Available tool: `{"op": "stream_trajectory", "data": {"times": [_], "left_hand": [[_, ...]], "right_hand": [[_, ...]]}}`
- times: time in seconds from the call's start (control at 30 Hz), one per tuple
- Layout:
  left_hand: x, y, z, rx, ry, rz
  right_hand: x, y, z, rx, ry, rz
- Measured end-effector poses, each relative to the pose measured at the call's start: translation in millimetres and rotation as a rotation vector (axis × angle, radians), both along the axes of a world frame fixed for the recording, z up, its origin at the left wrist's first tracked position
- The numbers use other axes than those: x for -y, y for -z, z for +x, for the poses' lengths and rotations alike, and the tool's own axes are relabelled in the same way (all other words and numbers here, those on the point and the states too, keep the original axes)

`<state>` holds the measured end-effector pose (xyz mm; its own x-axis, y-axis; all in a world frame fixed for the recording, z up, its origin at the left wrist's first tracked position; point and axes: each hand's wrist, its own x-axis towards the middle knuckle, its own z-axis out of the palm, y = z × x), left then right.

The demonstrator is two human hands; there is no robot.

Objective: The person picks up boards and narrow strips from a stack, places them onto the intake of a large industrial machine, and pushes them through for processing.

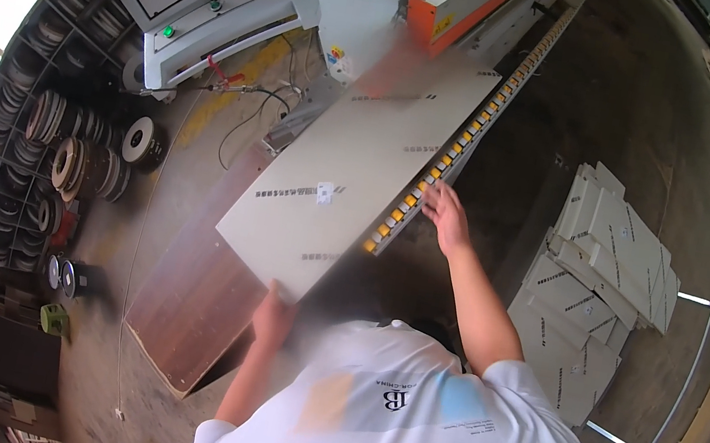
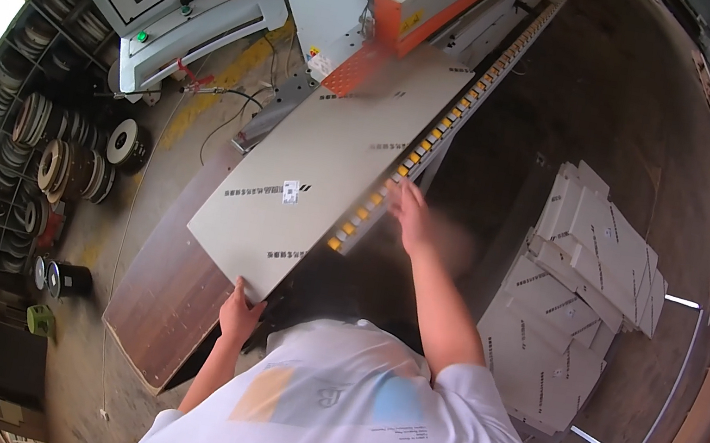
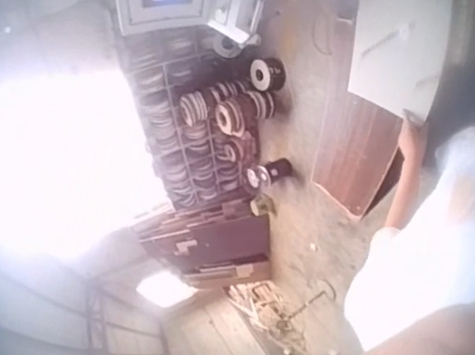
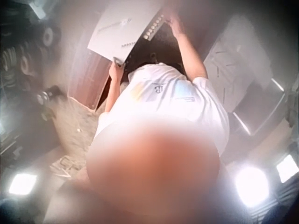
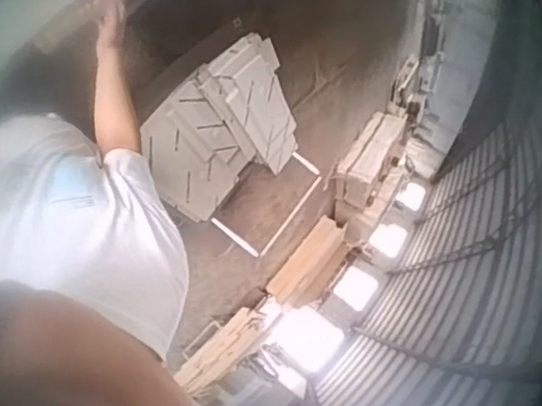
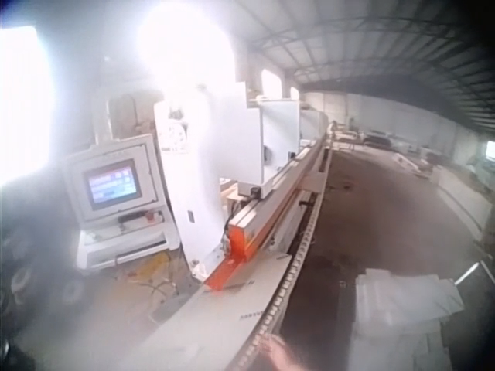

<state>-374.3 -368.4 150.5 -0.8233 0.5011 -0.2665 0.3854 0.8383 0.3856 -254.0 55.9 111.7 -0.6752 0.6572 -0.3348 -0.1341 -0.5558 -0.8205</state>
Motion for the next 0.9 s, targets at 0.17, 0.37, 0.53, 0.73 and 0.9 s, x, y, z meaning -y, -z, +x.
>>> {"op": "stream_trajectory", "data": {"times": [0.17,0.37,0.53,0.73,0.9], "left_hand": [[-44,5,-9,-0.048,0.156,-0.056],[-95,7,-17,-0.079,0.231,-0.074],[-154,-2,-18,-0.06,0.276,-0.139],[-197,24,-23,-0.12,0.305,-0.164],[-237,21,-21,-0.227,0.453,-0.232]], "right_hand": [[75,105,180,0.535,-0.294,0.088],[183,162,409,0.977,-0.767,0.122],[207,153,465,1.094,-0.568,-0.028],[205,161,489,1.048,-0.262,0.009],[200,165,505,1.028,-0.145,-0.016]]}}
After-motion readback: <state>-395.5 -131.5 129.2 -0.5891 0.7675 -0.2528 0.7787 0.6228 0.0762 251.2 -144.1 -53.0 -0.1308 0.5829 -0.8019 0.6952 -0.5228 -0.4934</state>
